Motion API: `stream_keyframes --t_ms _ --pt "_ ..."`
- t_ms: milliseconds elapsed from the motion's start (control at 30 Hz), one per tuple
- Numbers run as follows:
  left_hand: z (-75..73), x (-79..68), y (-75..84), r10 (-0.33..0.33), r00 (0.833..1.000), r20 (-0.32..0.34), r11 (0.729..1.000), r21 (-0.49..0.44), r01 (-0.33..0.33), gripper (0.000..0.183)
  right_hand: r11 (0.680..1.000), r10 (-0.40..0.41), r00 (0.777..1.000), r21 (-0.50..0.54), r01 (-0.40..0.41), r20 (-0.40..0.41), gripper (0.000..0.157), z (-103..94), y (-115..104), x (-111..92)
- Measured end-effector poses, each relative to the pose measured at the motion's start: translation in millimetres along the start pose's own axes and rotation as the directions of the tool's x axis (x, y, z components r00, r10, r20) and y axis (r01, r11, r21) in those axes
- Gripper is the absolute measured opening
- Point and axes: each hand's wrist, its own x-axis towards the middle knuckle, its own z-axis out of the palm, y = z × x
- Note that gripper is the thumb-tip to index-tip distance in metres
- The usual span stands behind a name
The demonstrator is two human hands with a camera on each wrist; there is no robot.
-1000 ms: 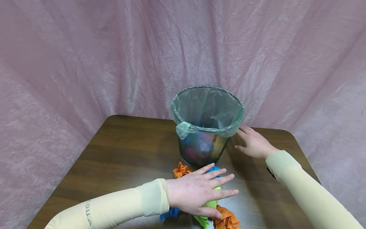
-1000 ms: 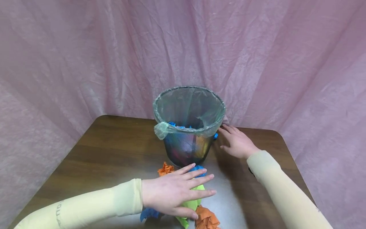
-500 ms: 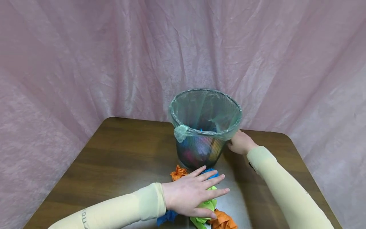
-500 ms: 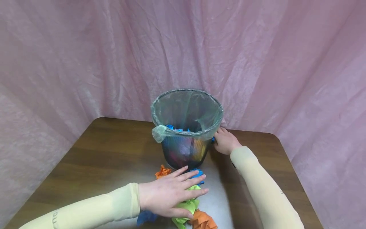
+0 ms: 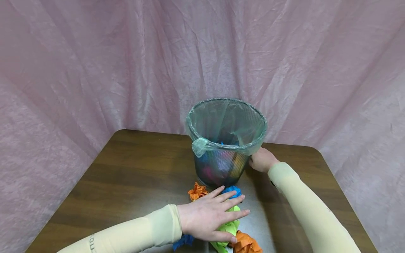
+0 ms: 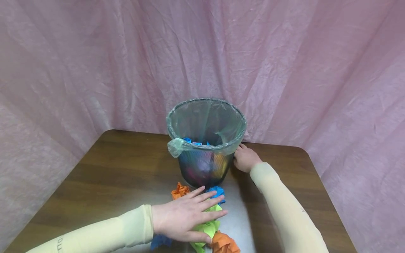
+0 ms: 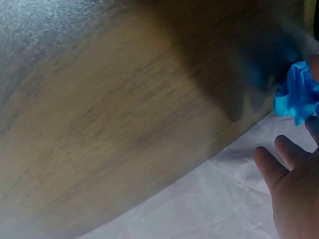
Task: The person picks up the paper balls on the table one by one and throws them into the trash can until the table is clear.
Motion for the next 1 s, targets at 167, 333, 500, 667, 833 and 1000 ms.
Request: stream_keyframes --t_ms 167,333,500,667,833,1000 --pt "1.2 0.3 -0.2 -0.003 1.0 0.005 1.0 -0.004 0.003 0.071 1.0 0.003 1.0 -0.009 -0.003 0.001 0.038 2.0 2 -2" --pt "3.0 -0.1 -0.3 -0.004 1.0 -0.002 1.0 -0.002 0.004 0.071 1.0 -0.015 1.0 -0.022 0.014 -0.008 0.038 3.0 7 -6" --pt "3.9 -1.1 0.1 -0.006 1.0 0.001 1.0 -0.009 0.006 0.071 0.998 -0.033 0.999 -0.059 0.032 -0.02 0.036 4.4 13 -10" --pt "4.1 -2.4 0.0 -0.013 1.0 0.003 1.0 -0.012 0.013 0.072 0.995 -0.014 1.0 -0.104 0.012 -0.024 0.037 3.9 16 -13" --pt "4.4 -3.0 0.6 -0.019 1.0 0.0 1.0 -0.017 0.019 0.072 0.996 0.03 0.998 -0.085 -0.035 -0.062 0.024 1.8 15 -22" --pt "4.3 -3.8 0.6 -0.017 1.0 -0.002 1.0 -0.019 0.017 0.072 0.993 0.115 0.991 -0.017 -0.117 -0.075 0.01 5.0 16 -34"
